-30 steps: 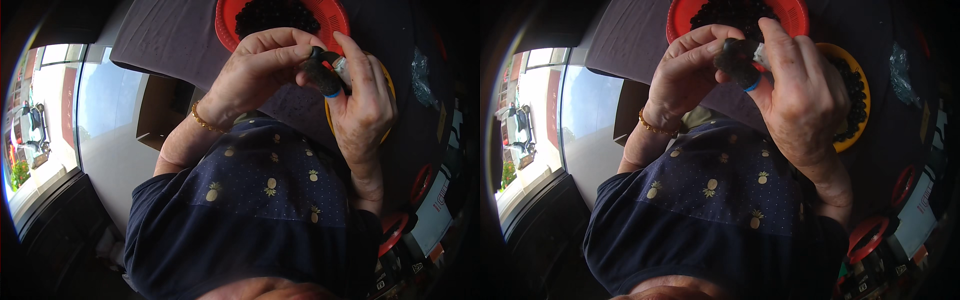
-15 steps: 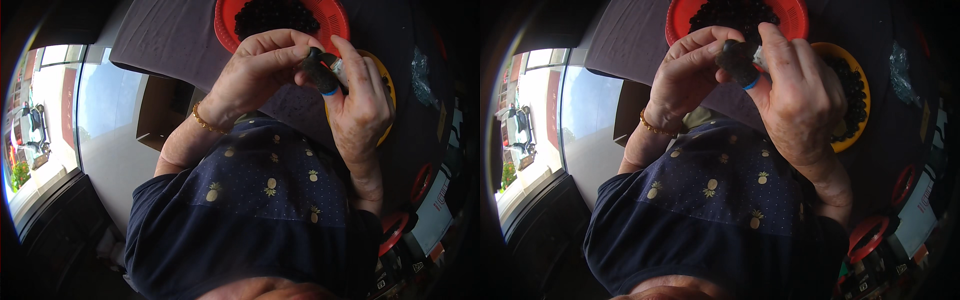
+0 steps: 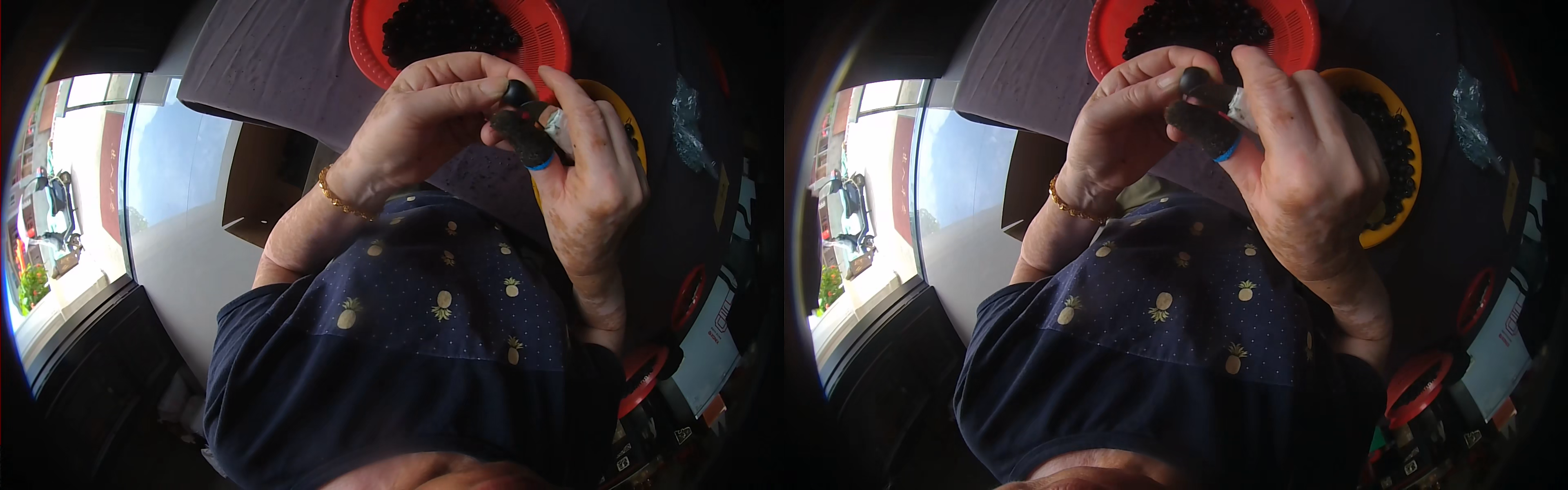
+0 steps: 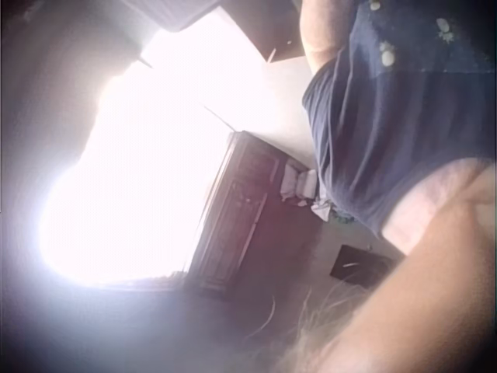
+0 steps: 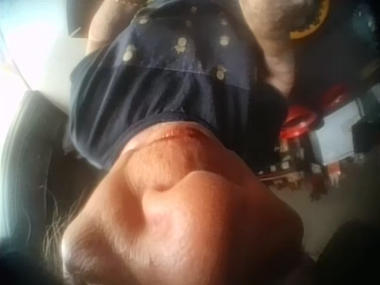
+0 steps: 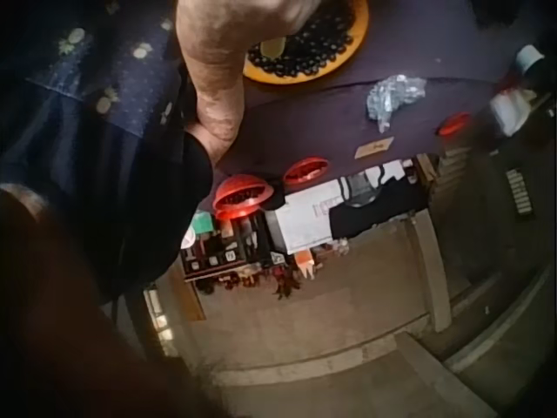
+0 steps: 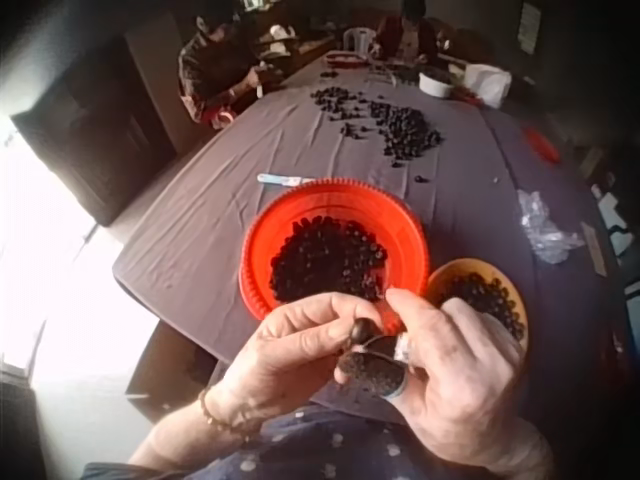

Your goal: The person cuts black fruits with a thumb knife, deposits them onto a plate, and empties the plate into a cardboard box.

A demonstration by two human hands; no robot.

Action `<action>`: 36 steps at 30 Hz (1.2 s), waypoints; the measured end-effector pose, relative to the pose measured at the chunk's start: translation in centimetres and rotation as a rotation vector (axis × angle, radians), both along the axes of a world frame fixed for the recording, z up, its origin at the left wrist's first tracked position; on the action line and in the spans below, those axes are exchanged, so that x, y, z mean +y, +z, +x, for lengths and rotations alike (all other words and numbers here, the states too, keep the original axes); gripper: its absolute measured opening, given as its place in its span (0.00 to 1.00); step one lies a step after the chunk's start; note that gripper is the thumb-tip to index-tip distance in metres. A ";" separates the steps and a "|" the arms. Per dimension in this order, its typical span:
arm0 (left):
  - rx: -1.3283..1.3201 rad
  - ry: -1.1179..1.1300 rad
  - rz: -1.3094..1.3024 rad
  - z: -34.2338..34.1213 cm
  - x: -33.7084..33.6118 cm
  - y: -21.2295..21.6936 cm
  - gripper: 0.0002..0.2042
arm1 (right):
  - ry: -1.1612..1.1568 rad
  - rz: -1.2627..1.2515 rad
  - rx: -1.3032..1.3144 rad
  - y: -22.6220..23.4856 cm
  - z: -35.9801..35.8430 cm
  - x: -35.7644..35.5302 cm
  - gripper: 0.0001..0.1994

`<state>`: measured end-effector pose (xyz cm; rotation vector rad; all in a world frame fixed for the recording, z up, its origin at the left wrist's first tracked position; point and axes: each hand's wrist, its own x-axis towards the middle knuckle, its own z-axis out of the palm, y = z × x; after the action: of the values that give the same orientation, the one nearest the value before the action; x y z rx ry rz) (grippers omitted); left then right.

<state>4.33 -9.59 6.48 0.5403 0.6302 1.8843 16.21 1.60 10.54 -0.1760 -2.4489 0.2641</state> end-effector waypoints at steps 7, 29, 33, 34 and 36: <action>-0.121 -0.077 0.106 -0.5 -0.3 -0.3 0.12 | -0.035 -0.016 -0.020 0.6 -0.3 -0.4 0.17; -0.037 -0.002 0.067 -0.2 -0.1 -0.4 0.10 | -0.065 -0.008 -0.055 0.0 -0.6 -0.3 0.18; -0.053 -0.004 0.063 -0.1 -0.1 -0.3 0.11 | -0.072 -0.002 -0.065 0.1 -0.6 -0.2 0.18; -0.052 0.003 0.058 -0.1 -0.1 -0.3 0.11 | -0.071 -0.002 -0.065 0.0 -0.6 -0.2 0.18; -0.050 0.010 0.053 -0.1 0.0 -0.3 0.11 | -0.056 0.000 -0.011 -0.4 -0.8 0.0 0.18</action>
<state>4.24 -9.62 6.14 0.5236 0.5529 1.9228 15.45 1.58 10.16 -0.2465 -2.4506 0.2390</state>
